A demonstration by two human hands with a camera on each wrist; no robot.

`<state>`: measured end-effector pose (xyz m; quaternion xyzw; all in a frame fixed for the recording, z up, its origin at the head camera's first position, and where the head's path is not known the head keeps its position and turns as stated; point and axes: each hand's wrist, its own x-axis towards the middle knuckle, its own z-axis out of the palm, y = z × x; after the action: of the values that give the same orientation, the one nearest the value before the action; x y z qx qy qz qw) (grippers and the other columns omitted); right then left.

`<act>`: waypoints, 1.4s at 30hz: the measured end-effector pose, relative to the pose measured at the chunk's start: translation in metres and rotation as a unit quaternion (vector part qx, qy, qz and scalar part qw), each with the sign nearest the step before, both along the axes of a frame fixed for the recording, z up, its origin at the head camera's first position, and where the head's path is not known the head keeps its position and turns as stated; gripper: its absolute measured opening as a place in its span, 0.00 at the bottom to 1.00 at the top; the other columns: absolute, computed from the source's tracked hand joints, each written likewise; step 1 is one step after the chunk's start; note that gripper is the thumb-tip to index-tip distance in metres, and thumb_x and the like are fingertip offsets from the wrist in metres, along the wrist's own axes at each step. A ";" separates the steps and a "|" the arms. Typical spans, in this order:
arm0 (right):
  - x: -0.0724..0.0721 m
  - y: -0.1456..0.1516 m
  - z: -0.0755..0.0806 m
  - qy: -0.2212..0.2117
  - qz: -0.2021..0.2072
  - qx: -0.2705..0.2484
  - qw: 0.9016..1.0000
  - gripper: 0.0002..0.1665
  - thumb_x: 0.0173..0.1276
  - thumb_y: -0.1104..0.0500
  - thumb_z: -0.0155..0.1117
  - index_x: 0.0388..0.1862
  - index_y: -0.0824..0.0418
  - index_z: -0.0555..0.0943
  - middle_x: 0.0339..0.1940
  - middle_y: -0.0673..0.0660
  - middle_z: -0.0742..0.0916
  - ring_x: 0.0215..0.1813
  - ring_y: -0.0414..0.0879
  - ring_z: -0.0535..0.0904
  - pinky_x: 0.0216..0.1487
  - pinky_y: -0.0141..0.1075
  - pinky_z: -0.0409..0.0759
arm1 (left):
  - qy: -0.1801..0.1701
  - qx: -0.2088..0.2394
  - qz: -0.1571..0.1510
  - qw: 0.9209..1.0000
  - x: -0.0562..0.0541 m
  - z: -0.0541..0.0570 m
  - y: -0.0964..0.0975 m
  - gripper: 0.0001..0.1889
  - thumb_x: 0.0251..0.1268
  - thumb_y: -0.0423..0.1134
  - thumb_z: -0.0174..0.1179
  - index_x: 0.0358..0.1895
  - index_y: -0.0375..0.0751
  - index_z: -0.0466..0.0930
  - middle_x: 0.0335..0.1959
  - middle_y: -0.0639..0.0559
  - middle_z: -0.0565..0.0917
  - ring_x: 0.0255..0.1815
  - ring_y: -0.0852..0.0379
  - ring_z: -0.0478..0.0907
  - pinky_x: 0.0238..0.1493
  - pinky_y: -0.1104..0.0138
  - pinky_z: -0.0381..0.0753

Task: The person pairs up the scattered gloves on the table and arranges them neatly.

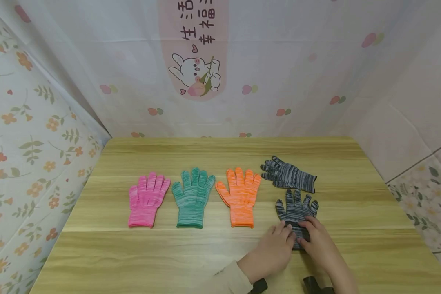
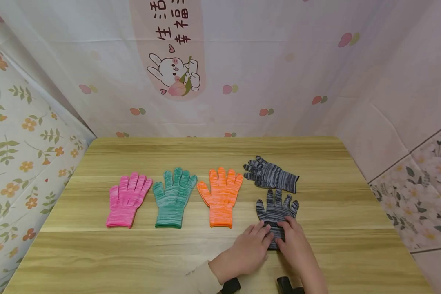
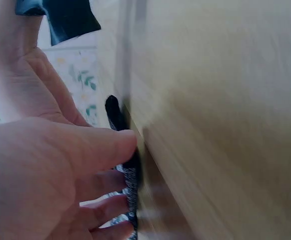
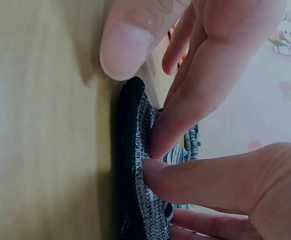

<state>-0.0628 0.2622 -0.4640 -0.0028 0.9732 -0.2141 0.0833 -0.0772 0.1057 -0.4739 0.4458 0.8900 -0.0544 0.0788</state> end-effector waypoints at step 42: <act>-0.048 0.039 -0.016 0.018 0.021 -0.167 0.986 0.27 0.61 0.73 0.55 0.61 0.72 0.70 0.71 0.70 0.61 0.70 0.71 0.52 0.62 0.64 0.54 | -0.138 0.195 0.073 0.968 -0.053 -0.024 0.000 0.23 0.74 0.41 0.40 0.71 0.53 0.58 0.73 0.61 0.56 0.75 0.60 0.47 0.74 0.61 0.47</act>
<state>-0.1110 0.3011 -0.4803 -0.0408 0.9247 -0.3721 0.0690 -0.1302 0.1058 -0.4984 0.3892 0.8942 0.1883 0.1157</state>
